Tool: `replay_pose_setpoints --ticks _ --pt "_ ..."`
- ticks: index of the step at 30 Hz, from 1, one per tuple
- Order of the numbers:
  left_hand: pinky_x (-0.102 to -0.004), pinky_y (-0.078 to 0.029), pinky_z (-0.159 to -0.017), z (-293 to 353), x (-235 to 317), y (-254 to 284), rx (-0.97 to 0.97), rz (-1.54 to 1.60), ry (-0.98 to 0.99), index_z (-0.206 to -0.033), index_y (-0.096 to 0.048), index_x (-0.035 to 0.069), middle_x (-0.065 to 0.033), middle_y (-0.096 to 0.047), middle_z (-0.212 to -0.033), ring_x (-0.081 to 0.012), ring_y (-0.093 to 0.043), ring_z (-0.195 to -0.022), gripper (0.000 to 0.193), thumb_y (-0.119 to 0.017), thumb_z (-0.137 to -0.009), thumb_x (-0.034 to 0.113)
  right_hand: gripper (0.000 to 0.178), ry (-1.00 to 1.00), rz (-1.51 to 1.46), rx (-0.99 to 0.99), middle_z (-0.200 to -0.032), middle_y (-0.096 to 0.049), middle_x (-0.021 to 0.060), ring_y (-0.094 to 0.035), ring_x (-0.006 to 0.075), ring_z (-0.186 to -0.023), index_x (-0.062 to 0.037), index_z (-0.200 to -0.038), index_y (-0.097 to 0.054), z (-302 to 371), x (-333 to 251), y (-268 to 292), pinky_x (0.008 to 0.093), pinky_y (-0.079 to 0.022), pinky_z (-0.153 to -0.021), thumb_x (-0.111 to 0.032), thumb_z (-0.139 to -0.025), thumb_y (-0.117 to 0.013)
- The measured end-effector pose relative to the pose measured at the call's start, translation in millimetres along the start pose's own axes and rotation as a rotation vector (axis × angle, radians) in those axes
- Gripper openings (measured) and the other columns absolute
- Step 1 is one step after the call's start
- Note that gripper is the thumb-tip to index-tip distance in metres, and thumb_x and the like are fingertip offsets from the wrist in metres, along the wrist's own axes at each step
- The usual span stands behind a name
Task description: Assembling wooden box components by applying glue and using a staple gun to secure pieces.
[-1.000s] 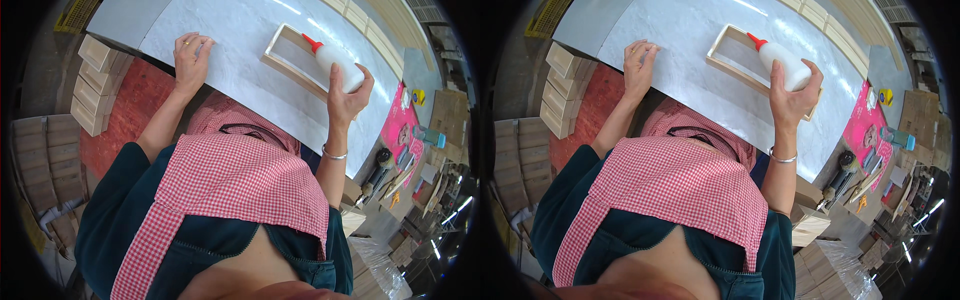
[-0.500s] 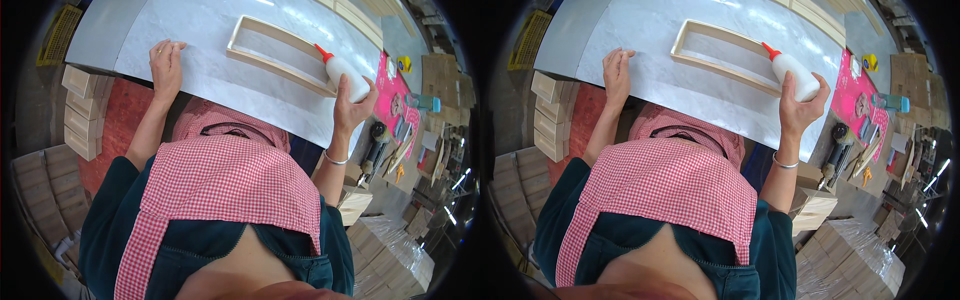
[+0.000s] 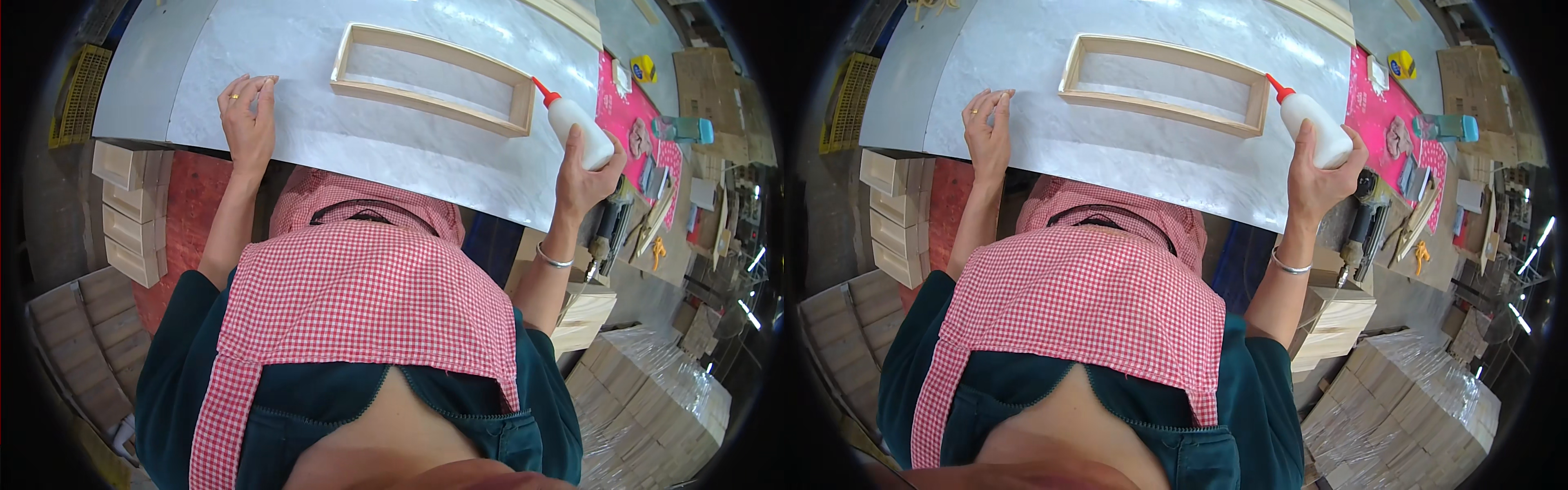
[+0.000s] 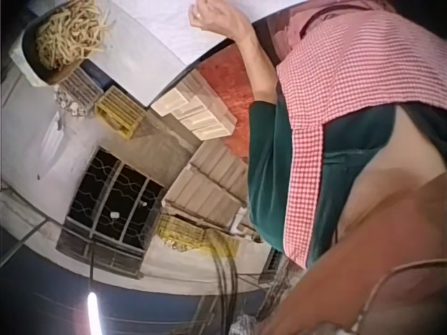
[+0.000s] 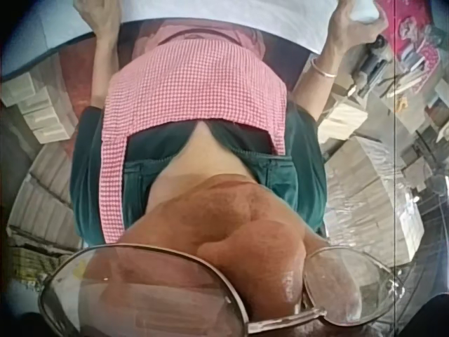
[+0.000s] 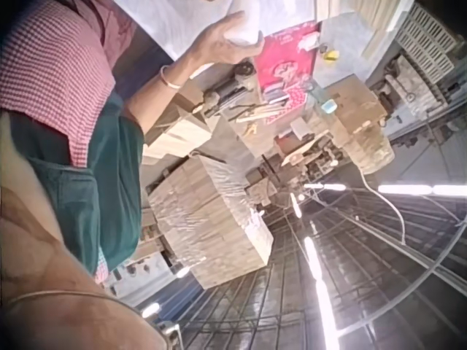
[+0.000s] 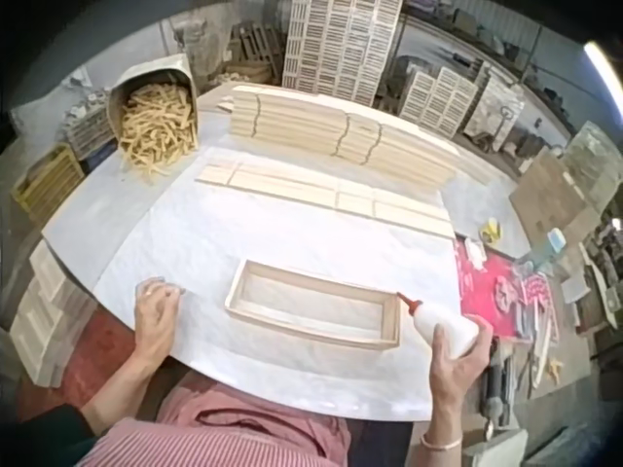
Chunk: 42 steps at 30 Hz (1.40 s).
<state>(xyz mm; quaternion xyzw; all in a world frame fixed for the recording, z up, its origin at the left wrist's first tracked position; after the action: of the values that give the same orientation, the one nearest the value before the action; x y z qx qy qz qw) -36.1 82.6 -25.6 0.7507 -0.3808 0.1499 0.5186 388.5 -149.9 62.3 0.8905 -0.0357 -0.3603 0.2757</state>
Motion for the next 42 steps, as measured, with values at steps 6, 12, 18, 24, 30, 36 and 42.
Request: replay_pose_setpoints --ticks 6,12,18,24,30,36,42 --pt "-0.0371 -0.043 -0.103 1.7 1.5 -3.6 -0.010 0.002 0.002 -0.104 -0.075 0.007 -0.0024 -0.072 -0.109 -0.0269 -0.053 -0.123 0.017 -0.064 -0.097 0.019 0.047 -0.003 0.029 0.008 -0.100 -0.066 0.0169 -0.065 0.0260 -0.082 -0.0004 -0.114 -0.058 5.6 0.3 12.0 0.0361 -0.056 -0.074 -0.024 -0.083 -0.083" --pt "-0.0370 -0.043 -0.103 0.8 1.6 -4.3 -0.015 0.008 -0.012 -0.104 -0.075 0.008 -0.0025 -0.072 -0.109 -0.0266 -0.053 -0.123 0.016 -0.066 -0.096 0.018 0.046 -0.043 0.052 -0.011 -0.098 -0.065 0.0156 -0.064 0.0247 -0.081 -0.0004 -0.114 -0.058 23.9 -3.3 32.0 0.0352 -0.055 -0.073 -0.023 -0.083 -0.083" --pt "-0.0361 -0.043 -0.103 -0.4 -1.9 -1.9 0.003 0.015 -0.021 -0.103 -0.075 0.008 -0.0022 -0.072 -0.109 -0.0262 -0.053 -0.123 0.015 -0.069 -0.093 0.017 0.044 -0.124 0.044 -0.033 -0.098 -0.064 0.0135 -0.063 0.0237 -0.081 -0.0007 -0.114 -0.058 45.5 -9.6 52.2 0.0338 -0.054 -0.072 -0.022 -0.083 -0.082" --pt "-0.0354 -0.043 -0.102 2.6 -7.4 5.9 0.026 0.042 -0.007 -0.102 -0.075 0.008 -0.0022 -0.072 -0.108 -0.0265 -0.053 -0.123 0.014 -0.068 -0.092 0.015 0.043 -0.240 -0.116 -0.114 -0.101 -0.062 0.0131 -0.062 0.0237 -0.085 -0.0013 -0.115 -0.057 60.2 -25.1 28.6 0.0326 -0.053 -0.073 -0.020 -0.084 -0.081" --pt "-0.0358 -0.043 -0.100 7.6 -13.7 10.6 0.012 0.090 0.091 -0.099 -0.075 0.008 -0.0029 -0.073 -0.106 -0.0272 -0.053 -0.123 0.014 -0.065 -0.093 0.017 0.047 -0.236 -0.388 -0.318 -0.106 -0.061 0.0146 -0.063 0.0243 -0.090 -0.0017 -0.119 -0.054 80.3 -86.4 -48.5 0.0328 -0.053 -0.075 -0.020 -0.085 -0.080" --pt "-0.0363 -0.044 -0.099 18.5 -39.6 28.0 0.039 0.041 0.126 -0.097 -0.076 0.008 -0.0032 -0.074 -0.103 -0.0271 -0.052 -0.123 0.018 -0.063 -0.095 0.021 0.050 -0.049 -0.455 -0.404 -0.104 -0.062 0.0156 -0.065 0.0242 -0.085 -0.0010 -0.120 -0.052 86.4 -124.1 -97.3 0.0321 -0.055 -0.071 -0.020 -0.084 -0.081" --pt "-0.0367 -0.044 -0.098 18.7 -44.8 37.6 0.048 -0.014 0.141 -0.096 -0.077 0.008 -0.0031 -0.074 -0.102 -0.0265 -0.052 -0.124 0.017 -0.066 -0.093 0.022 0.050 -0.004 -0.410 -0.423 -0.101 -0.063 0.0154 -0.066 0.0243 -0.082 -0.0010 -0.119 -0.053 87.4 -133.7 -104.5 0.0314 -0.055 -0.067 -0.020 -0.083 -0.082"
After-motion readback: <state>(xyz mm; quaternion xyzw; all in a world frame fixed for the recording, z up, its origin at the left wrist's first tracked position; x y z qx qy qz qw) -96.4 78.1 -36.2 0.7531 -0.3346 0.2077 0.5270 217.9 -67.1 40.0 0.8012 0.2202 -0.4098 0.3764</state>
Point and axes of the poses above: each hand's wrist, its own z-axis away from the middle knuckle, its own y-axis out of the back of the hand, x = y × z, the point moved 8 cm from there along -z, towards the middle knuckle
